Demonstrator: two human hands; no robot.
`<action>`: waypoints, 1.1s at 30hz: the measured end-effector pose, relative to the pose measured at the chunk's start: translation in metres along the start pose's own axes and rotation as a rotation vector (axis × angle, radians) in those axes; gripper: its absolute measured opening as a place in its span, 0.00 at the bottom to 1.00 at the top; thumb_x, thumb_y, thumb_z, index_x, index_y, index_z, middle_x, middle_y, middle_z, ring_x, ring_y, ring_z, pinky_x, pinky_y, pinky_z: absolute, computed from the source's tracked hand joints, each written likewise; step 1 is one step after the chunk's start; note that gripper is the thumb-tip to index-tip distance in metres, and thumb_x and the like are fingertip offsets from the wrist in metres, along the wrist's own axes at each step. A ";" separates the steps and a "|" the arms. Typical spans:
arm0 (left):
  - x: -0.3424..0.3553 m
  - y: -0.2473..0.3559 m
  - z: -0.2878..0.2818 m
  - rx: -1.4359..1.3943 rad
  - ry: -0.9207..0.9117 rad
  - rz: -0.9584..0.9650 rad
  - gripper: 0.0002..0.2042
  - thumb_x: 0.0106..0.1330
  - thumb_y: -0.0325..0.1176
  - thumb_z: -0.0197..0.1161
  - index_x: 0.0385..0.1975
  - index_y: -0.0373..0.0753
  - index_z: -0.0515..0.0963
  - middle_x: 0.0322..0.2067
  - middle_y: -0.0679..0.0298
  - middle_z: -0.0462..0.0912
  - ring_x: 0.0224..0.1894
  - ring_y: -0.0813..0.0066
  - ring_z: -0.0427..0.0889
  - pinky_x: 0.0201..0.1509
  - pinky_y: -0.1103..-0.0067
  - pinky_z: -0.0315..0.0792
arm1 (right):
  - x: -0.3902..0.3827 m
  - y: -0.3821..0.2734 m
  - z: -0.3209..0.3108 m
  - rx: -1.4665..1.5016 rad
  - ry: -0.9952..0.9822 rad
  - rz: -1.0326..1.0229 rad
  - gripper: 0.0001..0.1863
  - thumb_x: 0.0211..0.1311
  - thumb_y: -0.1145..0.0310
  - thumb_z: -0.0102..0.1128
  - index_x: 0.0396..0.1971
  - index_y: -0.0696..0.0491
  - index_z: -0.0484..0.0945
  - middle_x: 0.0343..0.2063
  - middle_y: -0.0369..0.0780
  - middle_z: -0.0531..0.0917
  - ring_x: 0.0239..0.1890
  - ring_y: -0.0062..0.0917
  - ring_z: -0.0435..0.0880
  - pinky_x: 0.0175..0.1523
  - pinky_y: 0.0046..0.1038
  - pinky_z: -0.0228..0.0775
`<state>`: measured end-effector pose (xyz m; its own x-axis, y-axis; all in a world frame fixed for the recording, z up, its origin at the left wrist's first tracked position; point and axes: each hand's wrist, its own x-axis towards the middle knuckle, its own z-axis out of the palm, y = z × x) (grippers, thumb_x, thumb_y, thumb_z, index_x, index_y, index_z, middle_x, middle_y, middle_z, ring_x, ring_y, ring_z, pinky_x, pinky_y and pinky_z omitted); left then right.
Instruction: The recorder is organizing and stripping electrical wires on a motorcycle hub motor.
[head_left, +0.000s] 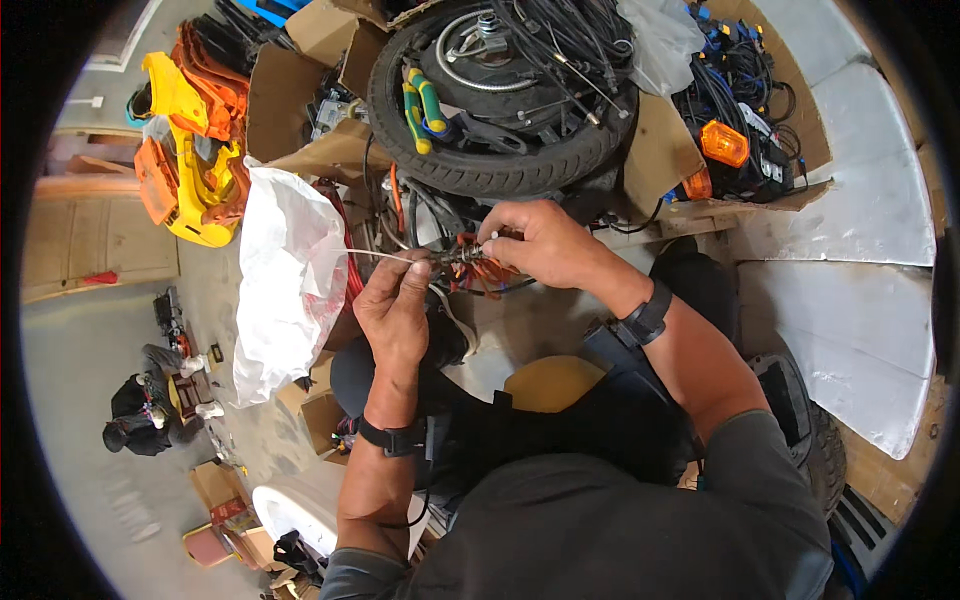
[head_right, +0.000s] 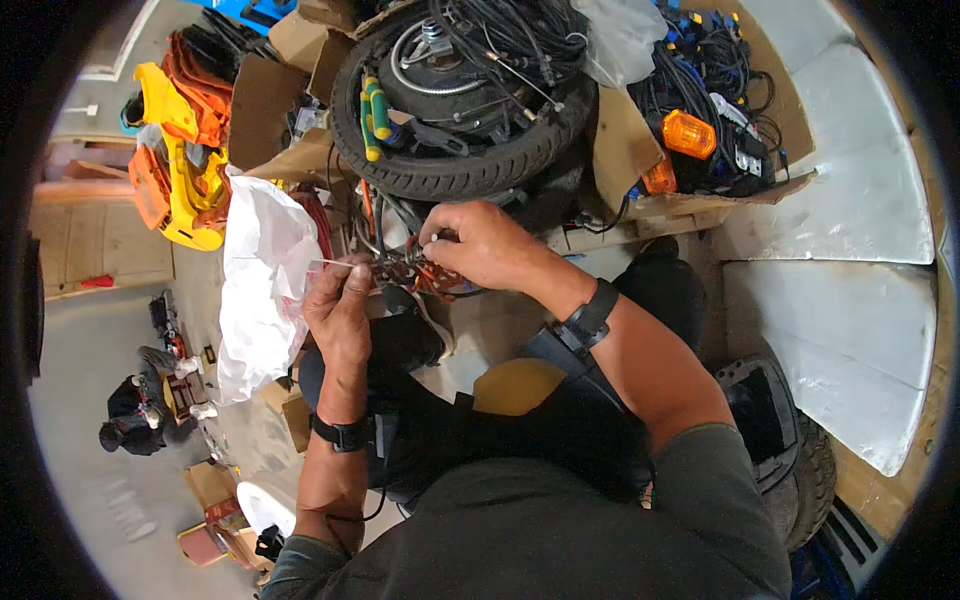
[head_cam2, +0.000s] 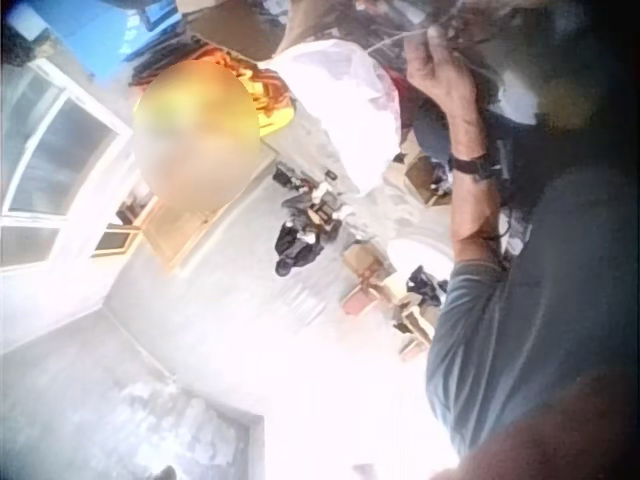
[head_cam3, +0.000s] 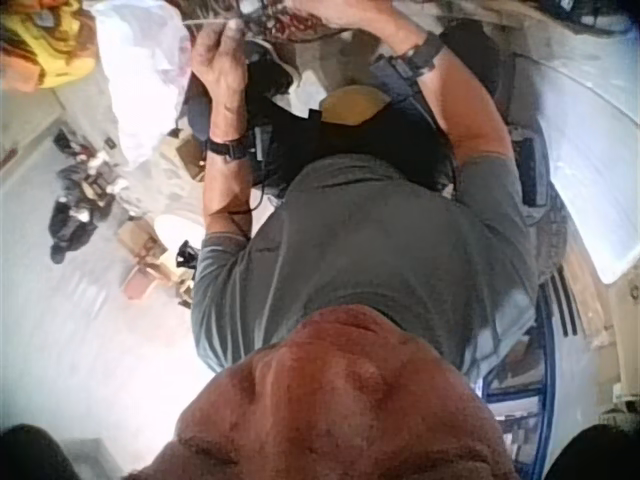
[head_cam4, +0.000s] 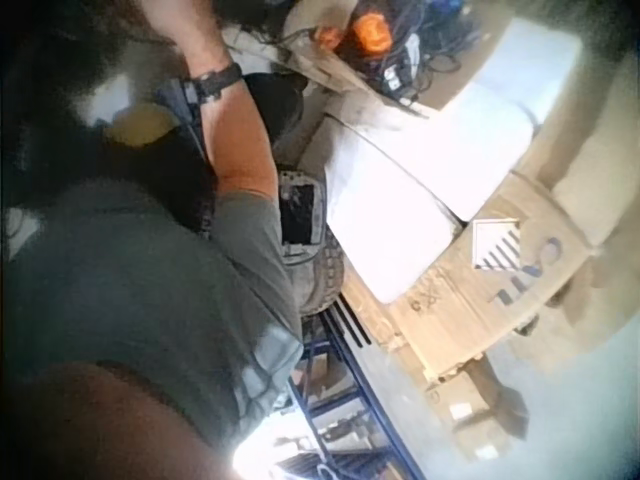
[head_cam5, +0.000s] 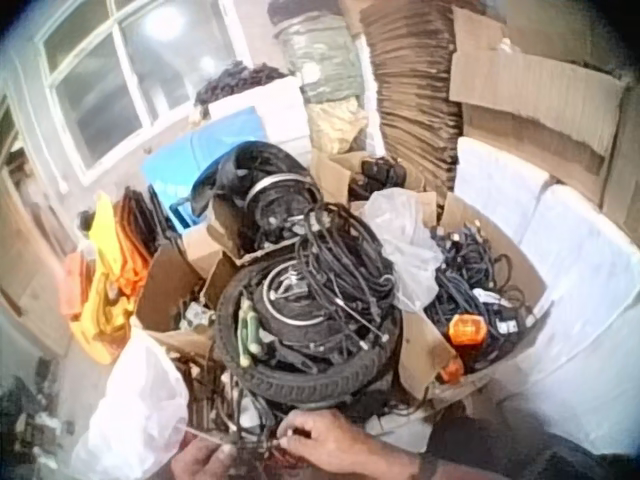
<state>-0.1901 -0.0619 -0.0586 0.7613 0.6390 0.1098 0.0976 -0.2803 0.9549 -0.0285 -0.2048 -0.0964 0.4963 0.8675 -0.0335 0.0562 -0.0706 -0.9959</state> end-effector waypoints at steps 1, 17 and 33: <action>0.000 0.001 0.000 -0.063 0.001 -0.052 0.04 0.68 0.26 0.60 0.36 0.32 0.80 0.34 0.65 0.82 0.35 0.81 0.76 0.41 0.83 0.71 | 0.000 0.000 0.000 -0.021 0.000 -0.035 0.09 0.57 0.69 0.60 0.35 0.57 0.81 0.26 0.45 0.84 0.29 0.30 0.84 0.37 0.31 0.74; 0.000 -0.008 0.002 -0.242 -0.149 -0.142 0.06 0.68 0.28 0.60 0.36 0.32 0.79 0.32 0.60 0.84 0.34 0.78 0.80 0.41 0.81 0.74 | -0.005 -0.006 -0.008 -0.103 -0.101 -0.076 0.08 0.56 0.74 0.59 0.35 0.58 0.81 0.27 0.41 0.83 0.31 0.24 0.83 0.39 0.27 0.74; 0.007 -0.032 0.013 -0.410 -0.309 -0.279 0.09 0.69 0.34 0.60 0.34 0.33 0.77 0.25 0.60 0.83 0.27 0.74 0.80 0.34 0.79 0.72 | -0.017 0.008 0.006 0.186 0.008 0.016 0.09 0.59 0.74 0.59 0.39 0.59 0.81 0.34 0.42 0.85 0.36 0.25 0.84 0.42 0.27 0.75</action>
<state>-0.1796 -0.0574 -0.0919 0.9000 0.3932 -0.1883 0.1121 0.2087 0.9715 -0.0418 -0.2176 -0.1045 0.5027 0.8630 -0.0492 -0.1123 0.0088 -0.9936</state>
